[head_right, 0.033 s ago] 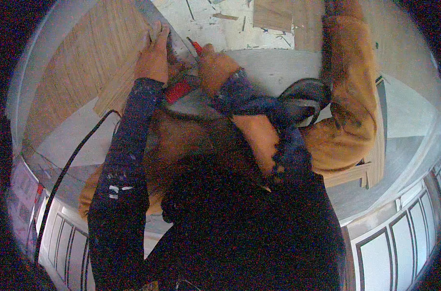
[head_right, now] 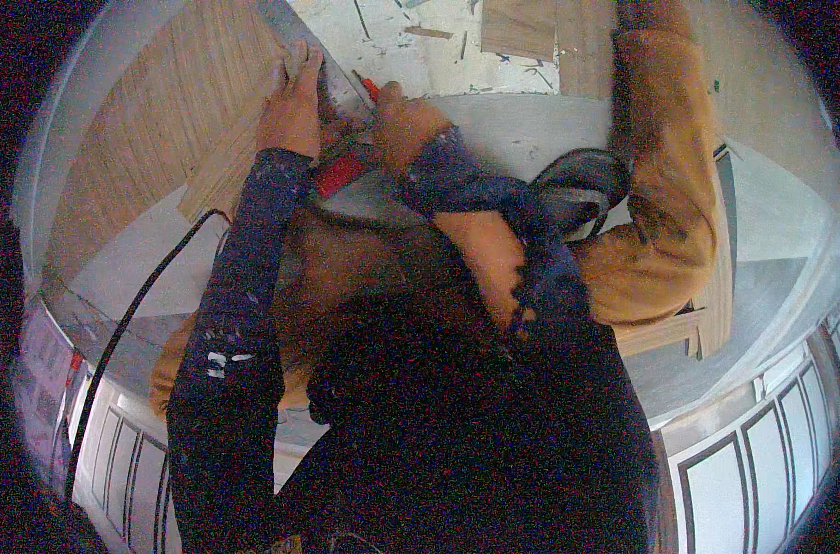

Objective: The person uses a utility knife and a square to score and cut flooring planks while sitting on the floor.

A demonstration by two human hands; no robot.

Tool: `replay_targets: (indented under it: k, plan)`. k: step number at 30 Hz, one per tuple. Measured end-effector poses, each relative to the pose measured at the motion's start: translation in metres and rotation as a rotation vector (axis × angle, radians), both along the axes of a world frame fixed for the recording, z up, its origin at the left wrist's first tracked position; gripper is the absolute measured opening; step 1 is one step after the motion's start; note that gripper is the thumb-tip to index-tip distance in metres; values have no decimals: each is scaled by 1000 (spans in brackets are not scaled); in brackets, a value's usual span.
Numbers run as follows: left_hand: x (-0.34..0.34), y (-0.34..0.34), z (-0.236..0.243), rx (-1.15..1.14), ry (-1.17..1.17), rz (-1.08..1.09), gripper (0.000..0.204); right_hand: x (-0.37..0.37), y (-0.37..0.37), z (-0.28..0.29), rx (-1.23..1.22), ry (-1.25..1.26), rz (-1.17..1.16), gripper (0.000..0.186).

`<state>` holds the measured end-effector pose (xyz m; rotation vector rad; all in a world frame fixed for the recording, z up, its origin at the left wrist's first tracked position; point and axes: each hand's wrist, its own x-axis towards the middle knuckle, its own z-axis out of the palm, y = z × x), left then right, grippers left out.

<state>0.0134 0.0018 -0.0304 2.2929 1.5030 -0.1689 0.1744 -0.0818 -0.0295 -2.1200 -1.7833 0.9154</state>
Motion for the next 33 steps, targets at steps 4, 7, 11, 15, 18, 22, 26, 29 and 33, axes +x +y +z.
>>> replay_targets:
  k: [4, 7, 11, 15, 18, 22, 26, 29, 33]
  plan:
    - [1, 3, 8, -36, 33, 23, 117, -14, 5, 2, 19, 29, -24, 18]
    - [-2, 3, 5, -40, 38, 15, 116, -16, -17, 18, -52, 27, -57, 16]
    - [-2, 2, 8, -53, 46, 33, 109, -2, -42, 18, -156, 11, -13, 18]
    - [-9, -17, 7, 152, -44, -8, 96, 10, -49, 12, 3, 122, 1, 22]
    - [-4, -70, 28, 235, -96, -71, 80, 24, -64, 19, -105, 96, -118, 26]
    - [-18, -91, 42, -37, -39, -21, 63, 34, -66, 29, -10, 43, -327, 28]
    - [-24, -102, 34, -5, -89, -53, 45, 62, -89, 20, 51, -52, -360, 34]
    - [-25, -114, 40, -89, -120, -171, 43, 72, -108, 27, 85, -166, -402, 36]
    - [15, -126, 46, -74, -318, -338, 44, 91, -115, 22, 175, -210, -509, 44]
